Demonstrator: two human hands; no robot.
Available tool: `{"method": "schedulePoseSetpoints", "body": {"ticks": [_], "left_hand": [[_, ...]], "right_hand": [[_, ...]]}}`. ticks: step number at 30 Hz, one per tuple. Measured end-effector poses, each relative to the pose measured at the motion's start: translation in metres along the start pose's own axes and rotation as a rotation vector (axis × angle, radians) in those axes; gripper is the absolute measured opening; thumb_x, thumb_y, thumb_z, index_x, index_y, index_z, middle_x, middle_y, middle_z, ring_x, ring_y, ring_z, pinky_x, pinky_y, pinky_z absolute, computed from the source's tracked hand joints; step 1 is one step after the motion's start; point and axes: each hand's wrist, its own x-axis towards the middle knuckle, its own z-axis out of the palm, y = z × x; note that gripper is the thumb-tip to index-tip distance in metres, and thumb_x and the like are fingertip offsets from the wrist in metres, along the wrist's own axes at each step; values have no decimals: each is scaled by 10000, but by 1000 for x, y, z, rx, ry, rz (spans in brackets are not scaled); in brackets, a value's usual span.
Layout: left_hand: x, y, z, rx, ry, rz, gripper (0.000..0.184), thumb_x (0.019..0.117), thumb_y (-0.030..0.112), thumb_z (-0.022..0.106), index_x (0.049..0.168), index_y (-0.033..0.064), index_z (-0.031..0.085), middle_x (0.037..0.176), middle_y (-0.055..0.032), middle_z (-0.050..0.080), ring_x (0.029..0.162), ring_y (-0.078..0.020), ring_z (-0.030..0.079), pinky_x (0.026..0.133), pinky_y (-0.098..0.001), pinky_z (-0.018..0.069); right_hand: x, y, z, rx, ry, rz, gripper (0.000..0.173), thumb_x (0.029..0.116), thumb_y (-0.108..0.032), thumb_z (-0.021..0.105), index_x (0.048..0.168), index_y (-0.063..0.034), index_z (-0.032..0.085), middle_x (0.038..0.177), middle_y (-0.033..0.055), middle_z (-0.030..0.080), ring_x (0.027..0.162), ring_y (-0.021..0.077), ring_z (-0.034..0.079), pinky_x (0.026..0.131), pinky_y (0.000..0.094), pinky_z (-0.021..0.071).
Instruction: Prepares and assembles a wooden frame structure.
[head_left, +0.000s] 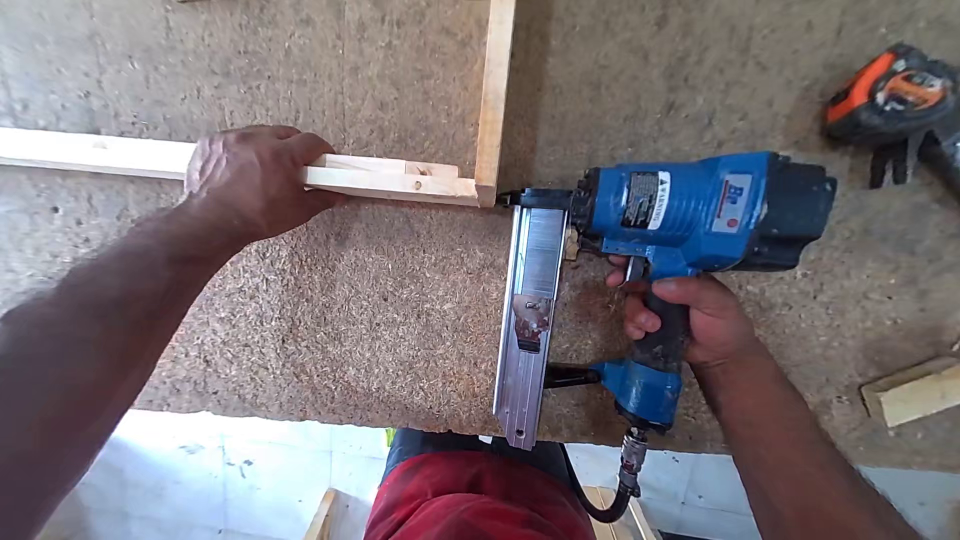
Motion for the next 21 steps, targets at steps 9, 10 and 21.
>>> {"method": "schedulePoseSetpoints", "body": {"ticks": [9,10,21], "left_hand": [[2,1,1,22,2,-10,450,888,405,795,1189,96,665,1120,-230,691,998,-498,671,794,-716,497],[2,1,1,22,3,-12,453,889,406,795,1189,93,662,1123,-232,690,997,-498,673,793,-714,498],[5,-10,5,-20,7,21,470,868,423,814,1179,103,666,1098,-240,693,953,-510,675,765,-737,490]], "right_hand": [[5,-5,-4,6,-23,76,467,908,-178,661,1355,-51,609,1006,133,689,601,149,647,566,313,608],[6,-5,-5,13,-32,70,478,906,-174,667,1362,-49,605,971,122,687,603,147,650,570,316,614],[2,3,-12,163,-188,1,464,958,-216,608,1385,-37,580,1167,184,696,617,149,670,551,278,592]]}}
